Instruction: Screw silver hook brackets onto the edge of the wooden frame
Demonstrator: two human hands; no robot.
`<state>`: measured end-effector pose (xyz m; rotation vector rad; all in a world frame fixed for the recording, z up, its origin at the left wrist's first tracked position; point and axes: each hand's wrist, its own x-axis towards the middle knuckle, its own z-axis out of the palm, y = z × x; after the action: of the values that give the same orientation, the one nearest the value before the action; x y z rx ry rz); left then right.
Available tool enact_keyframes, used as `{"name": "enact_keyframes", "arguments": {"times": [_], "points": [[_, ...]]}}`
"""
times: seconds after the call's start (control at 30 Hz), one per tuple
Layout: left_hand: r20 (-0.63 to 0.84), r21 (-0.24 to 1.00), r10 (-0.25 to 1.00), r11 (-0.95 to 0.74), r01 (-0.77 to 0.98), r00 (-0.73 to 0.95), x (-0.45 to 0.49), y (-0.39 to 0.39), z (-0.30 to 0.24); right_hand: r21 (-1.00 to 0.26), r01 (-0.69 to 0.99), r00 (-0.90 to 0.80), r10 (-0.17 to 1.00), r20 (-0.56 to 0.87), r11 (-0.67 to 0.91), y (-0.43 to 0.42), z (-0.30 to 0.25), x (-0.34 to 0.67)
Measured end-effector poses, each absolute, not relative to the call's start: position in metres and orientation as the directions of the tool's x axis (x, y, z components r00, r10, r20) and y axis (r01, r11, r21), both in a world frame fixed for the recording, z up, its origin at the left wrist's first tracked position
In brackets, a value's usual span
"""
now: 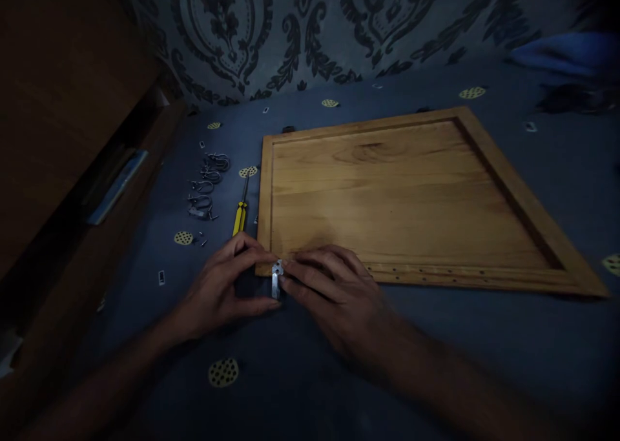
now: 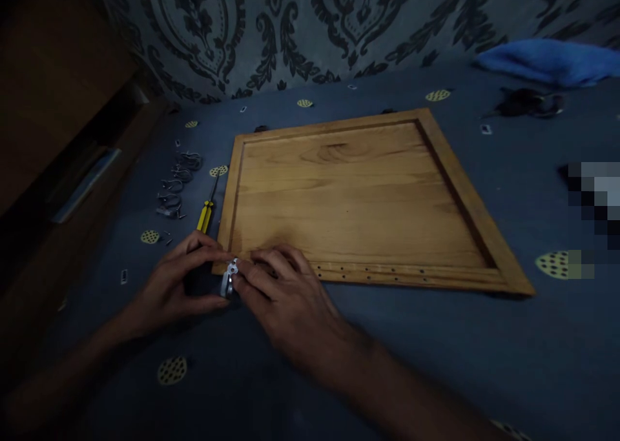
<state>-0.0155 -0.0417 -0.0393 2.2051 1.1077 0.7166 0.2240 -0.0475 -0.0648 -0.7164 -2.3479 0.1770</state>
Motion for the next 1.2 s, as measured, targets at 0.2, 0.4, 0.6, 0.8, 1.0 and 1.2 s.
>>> {"name": "enact_keyframes", "arguments": {"times": [0.2, 0.4, 0.6, 0.8, 1.0, 1.2], "points": [[0.206, 0.678, 0.834, -0.499, 0.540, 0.512, -0.0160, -0.0422, -0.0405, -0.309, 0.458, -0.612, 0.548, 0.571, 0.833, -0.0480, -0.0647, 0.2238], [0.191, 0.675, 0.839, -0.489, 0.552, 0.510, -0.0163, -0.0417, -0.0388, -0.285, 0.456, -0.617, 0.531, 0.582, 0.843, -0.0468, -0.0621, 0.2231], [0.180, 0.679, 0.842, -0.480, 0.556, 0.508, -0.0153, -0.0417, -0.0375, -0.291, 0.453, -0.598, 0.530, 0.601, 0.842, -0.0469, -0.0610, 0.2214], [0.179, 0.681, 0.844, -0.478, 0.556, 0.506, -0.0165, -0.0421, -0.0391, -0.289, 0.463, -0.609, 0.538, 0.583, 0.838, -0.0477, -0.0609, 0.2215], [0.179, 0.690, 0.849, -0.469, 0.552, 0.498, -0.0160, -0.0422, -0.0397, -0.311, 0.449, -0.611, 0.542, 0.577, 0.838, -0.0476, -0.0609, 0.2214], [0.171, 0.695, 0.848, -0.465, 0.549, 0.502, -0.0169, -0.0420, -0.0384, -0.300, 0.460, -0.595, 0.541, 0.594, 0.835, -0.0475, -0.0593, 0.2220]]}}
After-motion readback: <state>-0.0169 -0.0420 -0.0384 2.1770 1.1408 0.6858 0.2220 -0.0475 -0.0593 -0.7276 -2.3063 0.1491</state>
